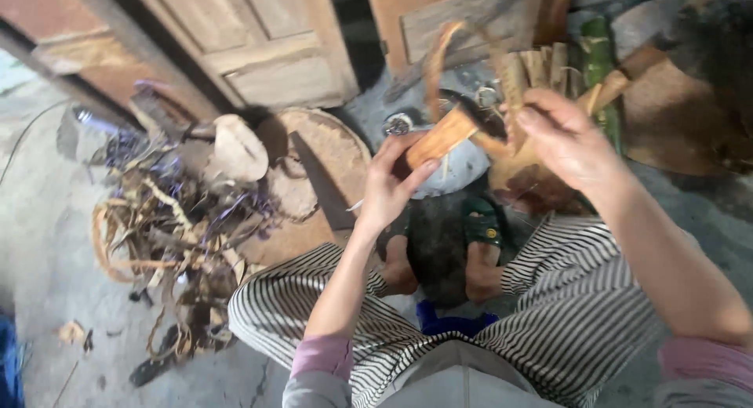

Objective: Shaping and assembling wooden components for a traditional instrument using a hand saw and a carving knife.

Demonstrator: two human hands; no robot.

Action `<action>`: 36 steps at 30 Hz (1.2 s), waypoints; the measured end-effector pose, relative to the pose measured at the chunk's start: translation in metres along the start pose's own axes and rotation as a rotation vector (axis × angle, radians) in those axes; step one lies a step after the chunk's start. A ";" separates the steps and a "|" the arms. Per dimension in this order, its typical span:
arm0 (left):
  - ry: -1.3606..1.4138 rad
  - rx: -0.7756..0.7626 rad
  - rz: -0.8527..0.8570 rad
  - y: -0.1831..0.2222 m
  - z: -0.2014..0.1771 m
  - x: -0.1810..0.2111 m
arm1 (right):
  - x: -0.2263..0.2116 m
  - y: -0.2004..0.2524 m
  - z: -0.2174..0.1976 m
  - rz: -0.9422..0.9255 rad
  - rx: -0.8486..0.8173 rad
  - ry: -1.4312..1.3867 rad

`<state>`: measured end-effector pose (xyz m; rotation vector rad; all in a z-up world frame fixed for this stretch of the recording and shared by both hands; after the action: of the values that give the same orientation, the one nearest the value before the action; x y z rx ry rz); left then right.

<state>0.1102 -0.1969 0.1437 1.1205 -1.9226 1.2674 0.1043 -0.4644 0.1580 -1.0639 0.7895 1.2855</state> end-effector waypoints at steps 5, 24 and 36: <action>0.021 -0.032 -0.211 -0.005 -0.003 -0.024 | 0.032 -0.016 0.015 0.052 -0.048 -0.181; 0.400 -0.398 -0.270 -0.012 -0.053 -0.062 | 0.035 -0.028 0.037 -0.002 -0.294 0.320; 0.412 -0.567 -0.269 -0.025 -0.050 -0.063 | 0.027 -0.026 0.033 0.221 -0.397 0.397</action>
<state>0.1632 -0.1346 0.1235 0.7216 -1.6019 0.6723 0.1308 -0.4232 0.1485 -1.6199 0.9926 1.4772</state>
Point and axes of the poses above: each hand's wrist, its own y-axis away from the middle knuckle, its own z-axis out of the palm, x = y × z, the point moved 1 cm from there along -y, towards the middle knuckle, and after that the axes turned 10 degrees about -y, right-handed, at the moved point
